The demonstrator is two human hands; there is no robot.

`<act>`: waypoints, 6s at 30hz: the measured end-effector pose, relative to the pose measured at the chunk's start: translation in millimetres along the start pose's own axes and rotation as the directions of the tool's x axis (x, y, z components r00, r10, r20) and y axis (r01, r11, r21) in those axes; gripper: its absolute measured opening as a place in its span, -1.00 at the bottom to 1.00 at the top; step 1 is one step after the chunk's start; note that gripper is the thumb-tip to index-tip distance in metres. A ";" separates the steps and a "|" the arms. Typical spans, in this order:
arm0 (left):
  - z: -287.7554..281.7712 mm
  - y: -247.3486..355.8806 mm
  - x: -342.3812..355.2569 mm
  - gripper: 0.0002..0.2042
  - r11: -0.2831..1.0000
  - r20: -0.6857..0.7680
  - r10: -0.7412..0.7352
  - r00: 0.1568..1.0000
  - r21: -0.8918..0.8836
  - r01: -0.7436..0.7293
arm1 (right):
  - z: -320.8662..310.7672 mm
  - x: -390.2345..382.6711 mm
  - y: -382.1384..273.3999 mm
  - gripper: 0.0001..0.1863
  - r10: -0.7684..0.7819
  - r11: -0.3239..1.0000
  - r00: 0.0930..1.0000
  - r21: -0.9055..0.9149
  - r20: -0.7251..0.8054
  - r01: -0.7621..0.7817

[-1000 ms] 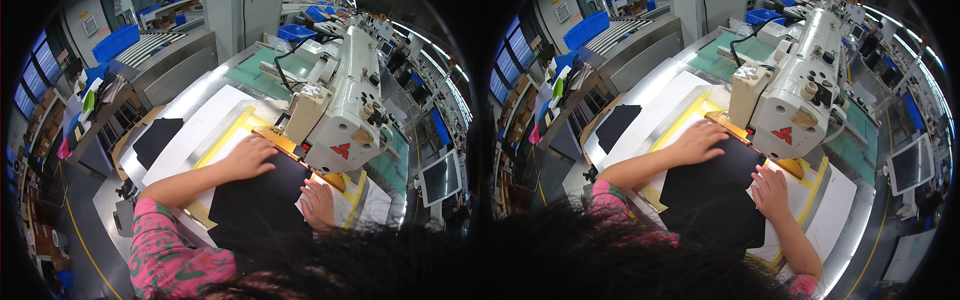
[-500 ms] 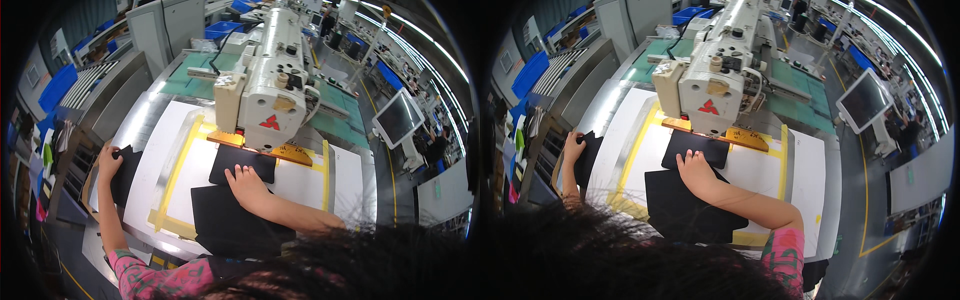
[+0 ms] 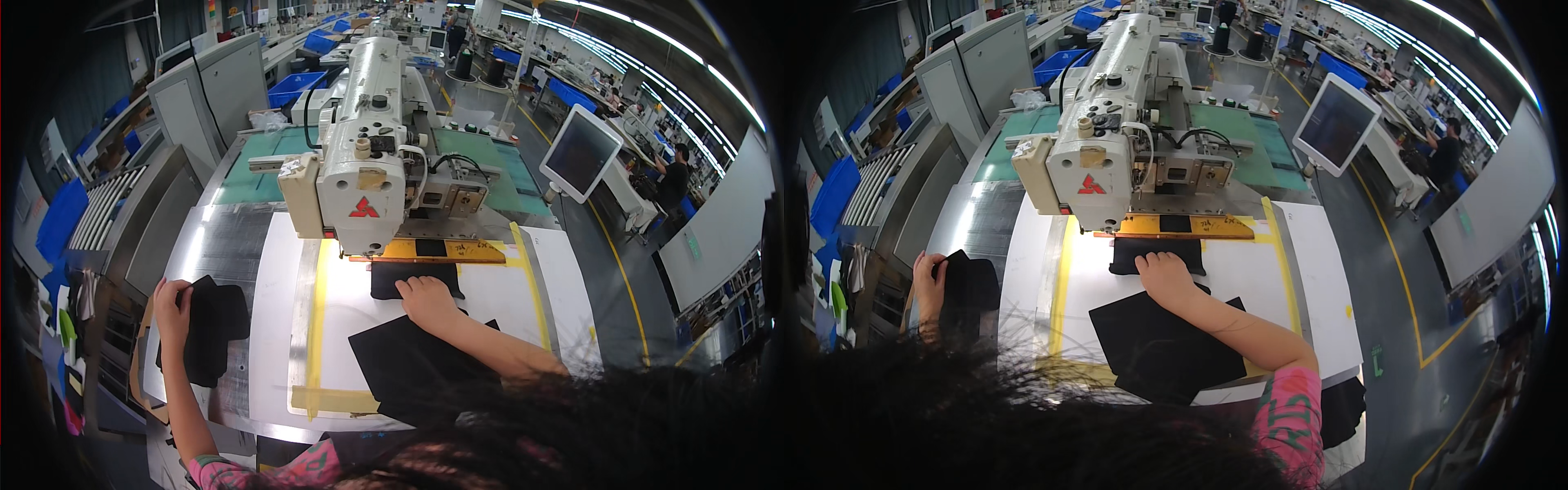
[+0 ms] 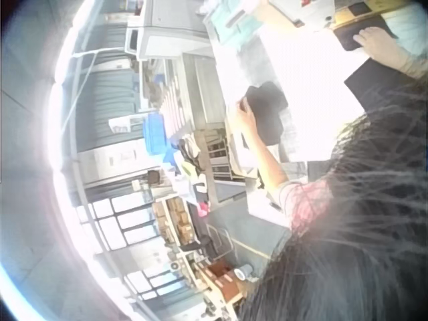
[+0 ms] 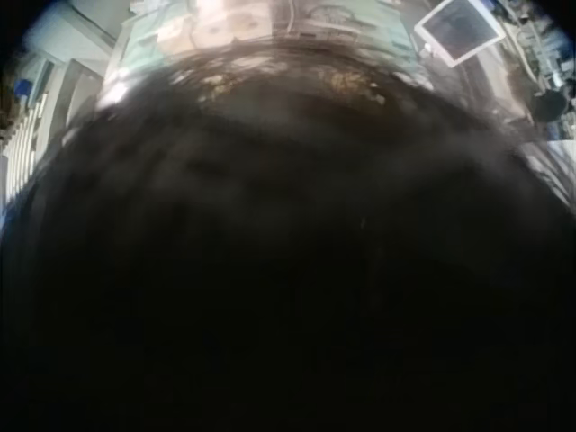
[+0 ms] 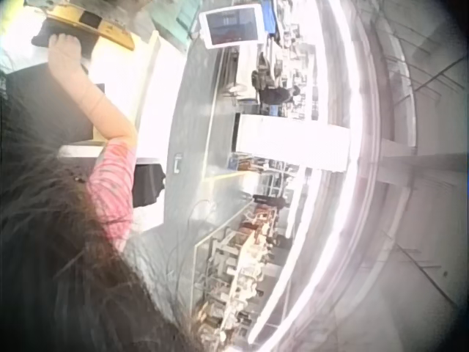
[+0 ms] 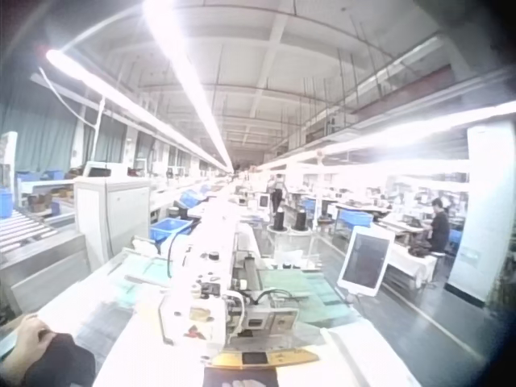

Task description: The person sews together black fabric pieces using an industrial sewing machine.

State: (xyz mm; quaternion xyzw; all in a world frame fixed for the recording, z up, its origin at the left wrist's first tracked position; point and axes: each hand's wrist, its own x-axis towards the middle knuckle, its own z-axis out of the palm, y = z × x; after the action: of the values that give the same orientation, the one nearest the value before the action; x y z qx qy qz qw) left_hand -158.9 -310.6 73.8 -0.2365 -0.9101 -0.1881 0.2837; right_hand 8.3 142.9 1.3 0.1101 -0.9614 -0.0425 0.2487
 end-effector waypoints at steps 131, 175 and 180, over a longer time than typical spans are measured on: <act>167.6 267.7 8.8 -0.40 0.810 0.348 0.581 0.736 -0.339 -0.479 | -3.7 -33.0 44.4 -0.38 0.197 0.965 0.971 0.149 0.136 -0.217; 160.9 262.3 0.6 -0.41 0.829 0.384 0.556 0.737 -0.321 -0.459 | 8.4 -16.0 87.6 -0.76 0.502 0.015 0.629 0.721 0.594 -0.693; 163.3 261.7 -0.5 -0.42 0.821 0.350 0.558 0.753 -0.365 -0.439 | 2.3 -18.2 85.0 -0.71 0.568 0.181 0.639 0.679 0.518 -0.712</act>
State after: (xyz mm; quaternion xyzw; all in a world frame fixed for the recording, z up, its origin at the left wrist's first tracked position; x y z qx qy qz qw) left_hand -87.7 -19.0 2.5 -0.5437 -0.8196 -0.1638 0.0763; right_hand 6.5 229.8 2.3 -0.2007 -0.8204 0.5289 0.0835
